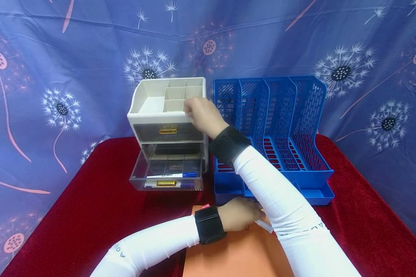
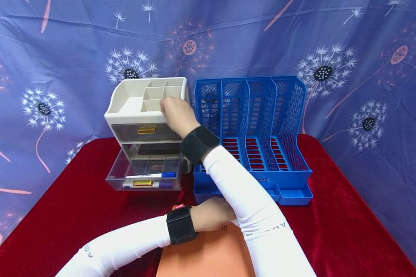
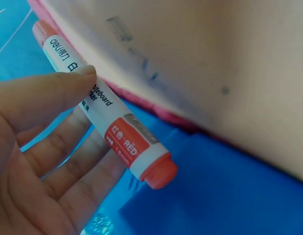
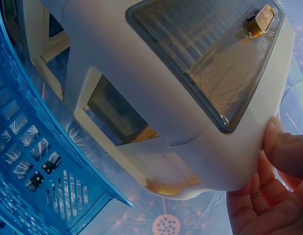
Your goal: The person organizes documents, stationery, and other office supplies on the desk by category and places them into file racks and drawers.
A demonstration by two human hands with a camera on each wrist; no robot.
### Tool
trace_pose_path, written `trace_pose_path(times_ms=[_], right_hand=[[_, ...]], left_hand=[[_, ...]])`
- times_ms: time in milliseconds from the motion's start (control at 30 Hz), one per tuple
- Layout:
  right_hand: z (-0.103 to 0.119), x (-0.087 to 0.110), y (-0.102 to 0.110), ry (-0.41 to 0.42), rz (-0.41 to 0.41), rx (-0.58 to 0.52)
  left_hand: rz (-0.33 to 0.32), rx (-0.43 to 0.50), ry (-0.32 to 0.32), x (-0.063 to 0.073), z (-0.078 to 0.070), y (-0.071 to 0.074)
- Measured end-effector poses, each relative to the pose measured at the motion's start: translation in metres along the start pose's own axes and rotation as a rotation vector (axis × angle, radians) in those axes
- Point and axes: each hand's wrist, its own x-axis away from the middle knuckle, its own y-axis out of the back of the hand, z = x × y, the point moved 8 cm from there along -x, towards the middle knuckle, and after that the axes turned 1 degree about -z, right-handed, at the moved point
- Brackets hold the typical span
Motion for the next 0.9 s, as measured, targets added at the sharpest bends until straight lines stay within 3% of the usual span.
trace_pose_path(times_ms=[233,400,567,900], right_hand=[[0.001,-0.001,0.0,0.003,0.006,-0.003],[0.001,-0.001,0.001,0.007,0.004,-0.001],[0.001,-0.001,0.001,0.005,0.006,0.001],[-0.001,-0.002,0.0,0.003,0.011,0.0]], left_hand=[[-0.076,-0.077,-0.007,0.012,-0.004,0.024],[-0.065,-0.096,-0.004,0.021,-0.004,0.04],[-0.032,-0.076,0.01,0.031,0.003,0.055],[-0.091,-0.095,0.036,0.058,0.021,0.087]])
